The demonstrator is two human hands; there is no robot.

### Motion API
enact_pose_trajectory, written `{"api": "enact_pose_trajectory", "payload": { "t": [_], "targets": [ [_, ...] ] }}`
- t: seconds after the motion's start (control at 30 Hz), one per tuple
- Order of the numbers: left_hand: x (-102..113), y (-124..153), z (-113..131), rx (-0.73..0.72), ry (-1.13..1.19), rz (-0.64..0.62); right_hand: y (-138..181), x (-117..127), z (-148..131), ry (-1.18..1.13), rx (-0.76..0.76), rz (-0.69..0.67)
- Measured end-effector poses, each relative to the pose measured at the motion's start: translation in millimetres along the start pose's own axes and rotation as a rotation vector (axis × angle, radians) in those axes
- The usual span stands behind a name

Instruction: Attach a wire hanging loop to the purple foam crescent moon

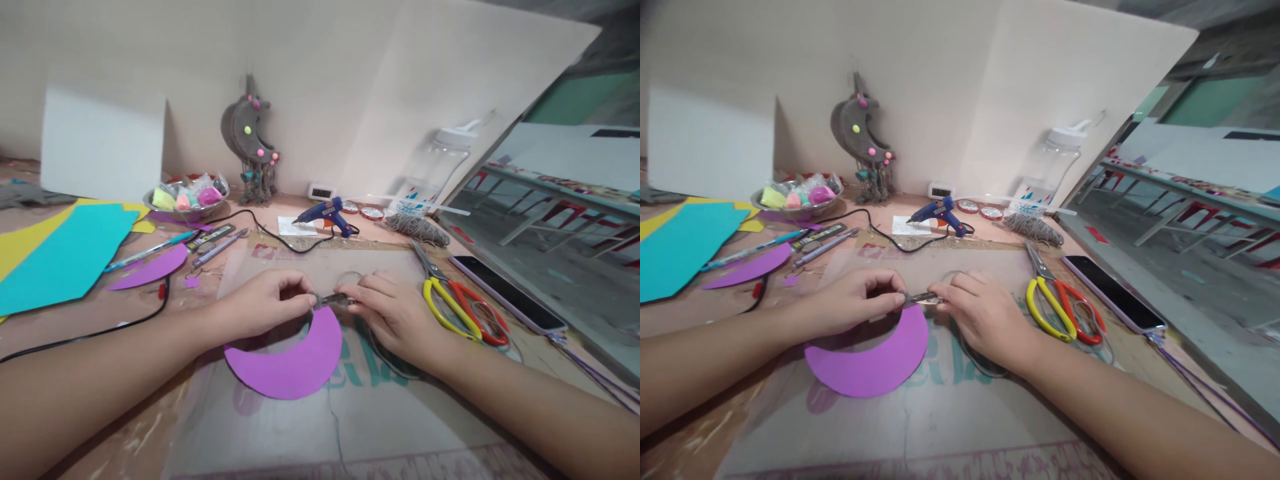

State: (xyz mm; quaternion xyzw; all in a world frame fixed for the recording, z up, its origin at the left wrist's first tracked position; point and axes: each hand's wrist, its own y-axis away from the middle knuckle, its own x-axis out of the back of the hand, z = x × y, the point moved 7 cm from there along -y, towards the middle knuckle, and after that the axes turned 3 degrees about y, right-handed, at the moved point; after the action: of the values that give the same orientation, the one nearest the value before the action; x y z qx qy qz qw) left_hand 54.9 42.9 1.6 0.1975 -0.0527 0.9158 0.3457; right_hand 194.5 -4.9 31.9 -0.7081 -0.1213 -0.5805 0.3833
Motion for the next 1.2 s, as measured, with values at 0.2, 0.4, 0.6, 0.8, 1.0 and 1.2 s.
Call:
{"api": "enact_pose_trajectory", "payload": {
  "t": [0.2, 0.4, 0.6, 0.8, 1.0, 1.2],
  "targets": [
    [0.7, 1.0, -0.1, 0.007, -0.014, 0.003, -0.4, 0.9, -1.3, 0.0, 0.024, 0.023],
    [0.3, 0.8, 0.4, 0.011, -0.011, -0.003, -0.1, 0.9, -0.4, 0.0, 0.028, 0.027],
    [0.3, 0.6, 1.2, 0.015, -0.012, -0.006, 0.6, 1.6, -1.1, -0.02, 0.033, 0.028],
    [0.1, 0.0, -0.4, 0.011, 0.001, -0.005, 0.5, 1.6, 0.2, -0.015, 0.04, 0.031],
    [-0.5, 0.0, -0.7, 0.022, 0.025, -0.015, 1.0, 1.7, -0.6, -0.002, 0.041, 0.038],
    [-0.3, 0.9, 0.1, 0.01, 0.004, -0.008, 0.8, -1.0, 0.3, -0.016, 0.025, 0.005]
  ]
}}
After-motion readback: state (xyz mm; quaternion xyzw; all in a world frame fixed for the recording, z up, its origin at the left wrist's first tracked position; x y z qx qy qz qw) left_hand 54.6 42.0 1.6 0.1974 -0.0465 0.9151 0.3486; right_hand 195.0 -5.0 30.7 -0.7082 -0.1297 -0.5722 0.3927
